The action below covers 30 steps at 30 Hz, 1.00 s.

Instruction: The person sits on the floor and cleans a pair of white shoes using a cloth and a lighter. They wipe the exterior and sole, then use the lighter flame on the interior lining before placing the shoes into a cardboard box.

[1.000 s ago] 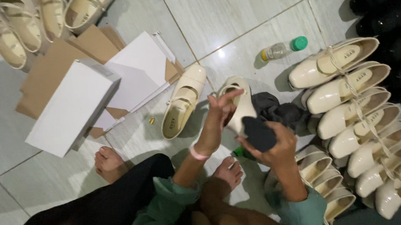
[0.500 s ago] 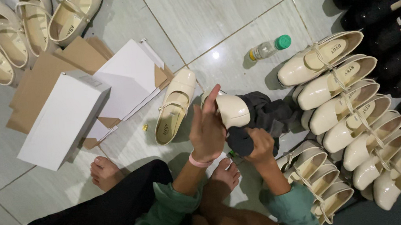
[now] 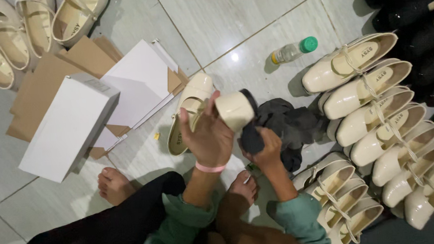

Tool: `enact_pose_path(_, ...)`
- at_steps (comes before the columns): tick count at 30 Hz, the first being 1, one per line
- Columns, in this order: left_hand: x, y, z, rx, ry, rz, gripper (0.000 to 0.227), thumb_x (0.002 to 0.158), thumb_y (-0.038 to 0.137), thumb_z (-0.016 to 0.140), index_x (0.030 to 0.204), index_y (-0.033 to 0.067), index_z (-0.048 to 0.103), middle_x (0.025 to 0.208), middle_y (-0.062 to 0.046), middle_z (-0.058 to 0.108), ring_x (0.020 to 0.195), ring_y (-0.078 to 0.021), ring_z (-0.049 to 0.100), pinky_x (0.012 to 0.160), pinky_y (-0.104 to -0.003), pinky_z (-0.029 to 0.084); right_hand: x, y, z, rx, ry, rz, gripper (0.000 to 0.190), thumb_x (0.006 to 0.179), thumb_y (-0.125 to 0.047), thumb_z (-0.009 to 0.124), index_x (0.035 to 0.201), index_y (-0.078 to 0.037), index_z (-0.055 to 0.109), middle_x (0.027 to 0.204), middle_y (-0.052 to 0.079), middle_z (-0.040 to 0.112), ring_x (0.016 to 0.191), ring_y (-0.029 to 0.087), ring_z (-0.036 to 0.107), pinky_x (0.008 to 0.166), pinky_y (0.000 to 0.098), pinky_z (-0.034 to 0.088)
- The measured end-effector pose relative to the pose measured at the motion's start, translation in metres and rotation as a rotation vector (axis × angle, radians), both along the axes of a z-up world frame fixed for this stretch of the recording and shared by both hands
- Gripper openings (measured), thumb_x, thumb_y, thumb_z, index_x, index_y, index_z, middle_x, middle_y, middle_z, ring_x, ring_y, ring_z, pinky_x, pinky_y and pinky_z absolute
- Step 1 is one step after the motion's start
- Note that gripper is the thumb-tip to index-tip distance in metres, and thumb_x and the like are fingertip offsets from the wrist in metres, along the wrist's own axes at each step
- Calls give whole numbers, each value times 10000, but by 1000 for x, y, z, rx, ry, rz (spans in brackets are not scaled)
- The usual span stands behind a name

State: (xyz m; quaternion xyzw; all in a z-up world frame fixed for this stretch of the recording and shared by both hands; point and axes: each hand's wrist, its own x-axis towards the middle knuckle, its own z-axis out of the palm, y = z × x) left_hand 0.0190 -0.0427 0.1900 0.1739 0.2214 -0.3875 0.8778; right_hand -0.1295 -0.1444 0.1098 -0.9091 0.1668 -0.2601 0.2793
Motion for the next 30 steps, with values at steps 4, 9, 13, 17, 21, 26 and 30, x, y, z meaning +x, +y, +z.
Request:
enact_pose_path(4, 9, 4, -21, 42, -70, 103, 893, 975, 657, 422, 1538, -29, 319, 1424, -217, 478, 1270, -362, 561, 1047, -486, 508, 10, 5, -27, 30, -53, 9, 453, 746, -221, 880, 1074, -10, 650, 938, 171, 675, 799, 361, 679, 708, 433, 554)
enact_pose_path(9, 8, -11, -68, 429, -730, -89, 700, 1029, 375, 584, 1537, 252, 118, 1520, -256, 390, 1323, -459, 515, 984, -558, 541, 37, 12, -42, 201, -23, -34, 479, 768, -208, 884, 1137, -19, 643, 976, 155, 674, 832, 354, 705, 731, 416, 573)
enact_pose_path(13, 18, -10, -85, 810, -1466, -327, 345, 1114, 265, 506, 1361, 40, 592, 1405, -233, 502, 1307, -383, 566, 1130, -475, 469, 49, 4, -56, 371, -77, 12, 473, 829, -153, 796, 1219, -2, 576, 1040, 147, 668, 873, 318, 711, 752, 389, 568)
enact_pose_path(17, 29, -27, -82, 772, -1331, -568, 478, 997, 306, 631, 1341, -20, 573, 1144, -191, 698, 1056, -315, 705, 921, -392, 549, 44, -8, -48, 603, -98, 27, 320, 900, -63, 769, 1169, 14, 613, 1028, 139, 644, 838, 282, 676, 751, 378, 551)
enact_pose_path(21, 36, -22, -86, 791, -1402, -655, 504, 937, 393, 722, 1265, 13, 678, 1098, -176, 720, 1001, -323, 718, 910, -380, 550, 38, -11, -32, 384, 1, 17, 187, 880, -76, 744, 1023, 35, 700, 1017, 176, 661, 816, 347, 711, 717, 413, 568)
enact_pose_path(26, 29, -1, -112, 701, -1447, -898, 940, 627, 408, 944, 1345, -45, 539, 1140, -217, 626, 1079, -354, 639, 938, -417, 519, 38, -20, -35, 169, 529, -63, 563, 856, -399, 815, 730, 133, 679, 1168, 318, 636, 692, 473, 671, 623, 486, 568)
enact_pose_path(30, 18, 9, -126, 725, -1608, -945, 1114, 558, 317, 989, 1423, -88, 418, 1232, -280, 518, 1153, -424, 533, 937, -447, 496, 31, -32, -51, 120, 425, -36, 530, 935, -405, 735, 802, 107, 707, 1148, 305, 642, 778, 472, 689, 700, 488, 578)
